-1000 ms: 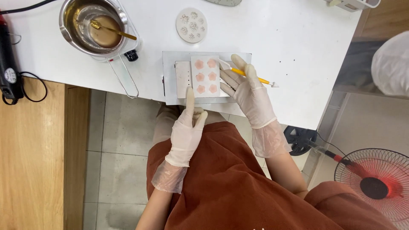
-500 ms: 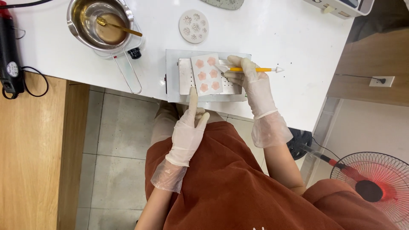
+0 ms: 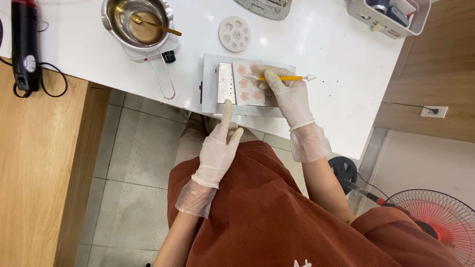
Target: Decorating or refining small wax candle pieces using a tool and melted wax.
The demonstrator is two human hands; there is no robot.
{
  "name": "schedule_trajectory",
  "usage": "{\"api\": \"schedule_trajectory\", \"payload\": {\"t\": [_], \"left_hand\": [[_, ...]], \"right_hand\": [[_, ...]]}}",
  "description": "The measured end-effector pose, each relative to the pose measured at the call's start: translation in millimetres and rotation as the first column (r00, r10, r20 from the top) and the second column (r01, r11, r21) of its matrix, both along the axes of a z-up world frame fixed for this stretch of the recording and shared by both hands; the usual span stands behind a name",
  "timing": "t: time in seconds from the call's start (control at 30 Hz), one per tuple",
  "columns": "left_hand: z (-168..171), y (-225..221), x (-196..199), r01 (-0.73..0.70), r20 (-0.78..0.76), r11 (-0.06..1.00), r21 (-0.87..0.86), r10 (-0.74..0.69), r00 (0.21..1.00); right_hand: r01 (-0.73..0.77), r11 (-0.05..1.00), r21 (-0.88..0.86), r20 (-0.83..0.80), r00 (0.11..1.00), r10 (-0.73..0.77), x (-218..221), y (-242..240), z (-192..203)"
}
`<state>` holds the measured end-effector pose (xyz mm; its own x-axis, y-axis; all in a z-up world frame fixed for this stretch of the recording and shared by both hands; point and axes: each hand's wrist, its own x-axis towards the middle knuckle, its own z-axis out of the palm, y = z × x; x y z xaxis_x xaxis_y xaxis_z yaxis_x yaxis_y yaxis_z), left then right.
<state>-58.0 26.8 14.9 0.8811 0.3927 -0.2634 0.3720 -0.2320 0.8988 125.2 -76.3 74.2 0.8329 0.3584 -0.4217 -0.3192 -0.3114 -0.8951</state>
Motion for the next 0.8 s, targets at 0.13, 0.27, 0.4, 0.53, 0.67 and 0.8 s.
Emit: {"api": "schedule_trajectory", "payload": {"t": [0.13, 0.27, 0.4, 0.53, 0.67, 0.8], "left_hand": [[-2, 1, -4, 0.015, 0.004, 0.999, 0.033, -0.015, 1.0], [-6, 1, -7, 0.01, 0.015, 0.999, 0.05, -0.011, 1.0], [-5, 0, -9, 0.001, 0.022, 0.998, 0.057, -0.002, 1.0], [-4, 1, -9, -0.003, 0.041, 0.998, 0.059, 0.0, 0.999], [-4, 2, -10, 0.0, 0.041, 0.997, 0.073, -0.003, 0.999], [-3, 2, -10, 0.015, 0.032, 0.997, 0.081, -0.018, 0.999]], "right_hand": [[-0.057, 0.998, 0.022, 0.079, 0.995, 0.055, 2, 0, -10], [-0.089, 0.995, 0.037, 0.129, 0.988, 0.083, 5, 0, -14], [-0.083, 0.996, 0.02, 0.115, 0.99, 0.08, 0, 6, -5], [-0.084, 0.996, -0.016, 0.092, 0.992, 0.085, 2, 5, -9], [-0.135, 0.991, -0.025, 0.153, 0.979, 0.137, 4, 2, -13], [-0.124, 0.992, -0.028, 0.106, 0.986, 0.126, 3, 3, -9]]}}
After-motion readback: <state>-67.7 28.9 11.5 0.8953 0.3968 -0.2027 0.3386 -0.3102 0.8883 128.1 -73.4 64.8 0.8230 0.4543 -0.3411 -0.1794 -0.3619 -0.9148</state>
